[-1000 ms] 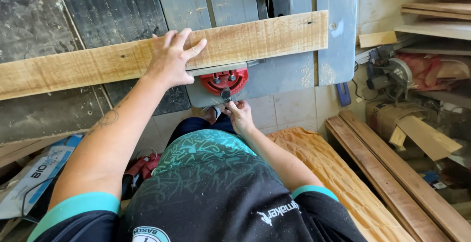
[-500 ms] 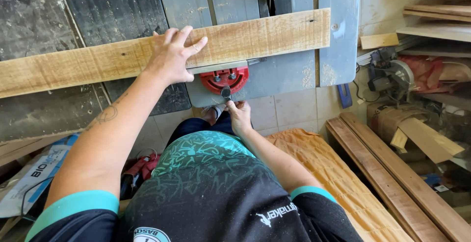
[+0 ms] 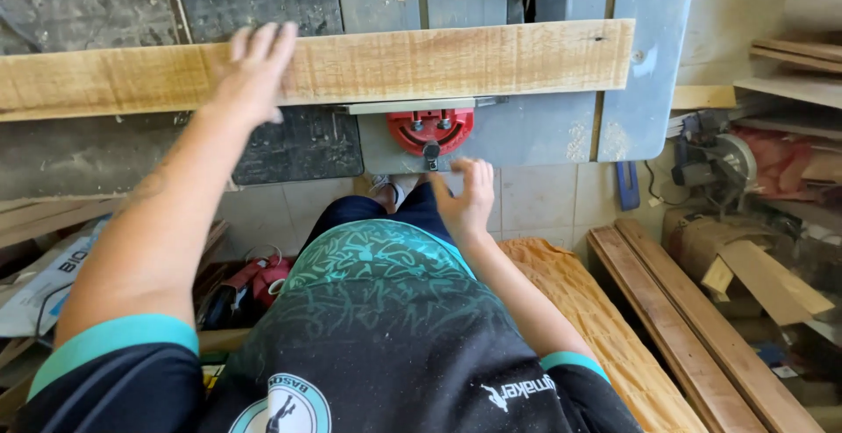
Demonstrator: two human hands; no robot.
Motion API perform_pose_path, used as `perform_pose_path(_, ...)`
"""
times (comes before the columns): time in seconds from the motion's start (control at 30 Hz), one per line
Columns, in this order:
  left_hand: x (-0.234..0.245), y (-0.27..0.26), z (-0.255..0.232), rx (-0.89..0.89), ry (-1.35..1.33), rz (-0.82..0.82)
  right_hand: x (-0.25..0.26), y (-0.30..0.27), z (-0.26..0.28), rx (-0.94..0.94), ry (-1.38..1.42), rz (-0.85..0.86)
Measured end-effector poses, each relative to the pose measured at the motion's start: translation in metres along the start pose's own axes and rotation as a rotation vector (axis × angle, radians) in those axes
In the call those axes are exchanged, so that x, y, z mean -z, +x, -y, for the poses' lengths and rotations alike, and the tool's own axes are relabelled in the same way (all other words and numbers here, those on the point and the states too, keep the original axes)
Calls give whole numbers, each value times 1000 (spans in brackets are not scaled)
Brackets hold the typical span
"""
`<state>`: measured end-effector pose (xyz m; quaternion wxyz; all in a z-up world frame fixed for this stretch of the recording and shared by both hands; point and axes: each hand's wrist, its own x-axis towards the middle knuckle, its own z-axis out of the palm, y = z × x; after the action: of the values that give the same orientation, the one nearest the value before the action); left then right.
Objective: Measuring, marking, and positioning a wooden board on a table saw for cutting.
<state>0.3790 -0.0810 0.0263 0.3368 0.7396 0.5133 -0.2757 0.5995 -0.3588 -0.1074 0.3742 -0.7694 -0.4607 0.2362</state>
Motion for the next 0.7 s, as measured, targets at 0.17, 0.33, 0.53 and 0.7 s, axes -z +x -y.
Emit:
perform_pose_path(0.17,-18,24,70,-38,388,-135,-31,19,-11,295,-112,70)
perform_pose_path(0.33,-11,31,77,-54,429,-155,-33,21,-13,294,-150,74)
perform_pose_path(0.53,-17,34,84,-82,475,-178,-39,21,-9,266,-134,25)
perform_pose_path(0.7,-16,32,82,-75,516,-166,-44,22,-5,253,-102,-43)
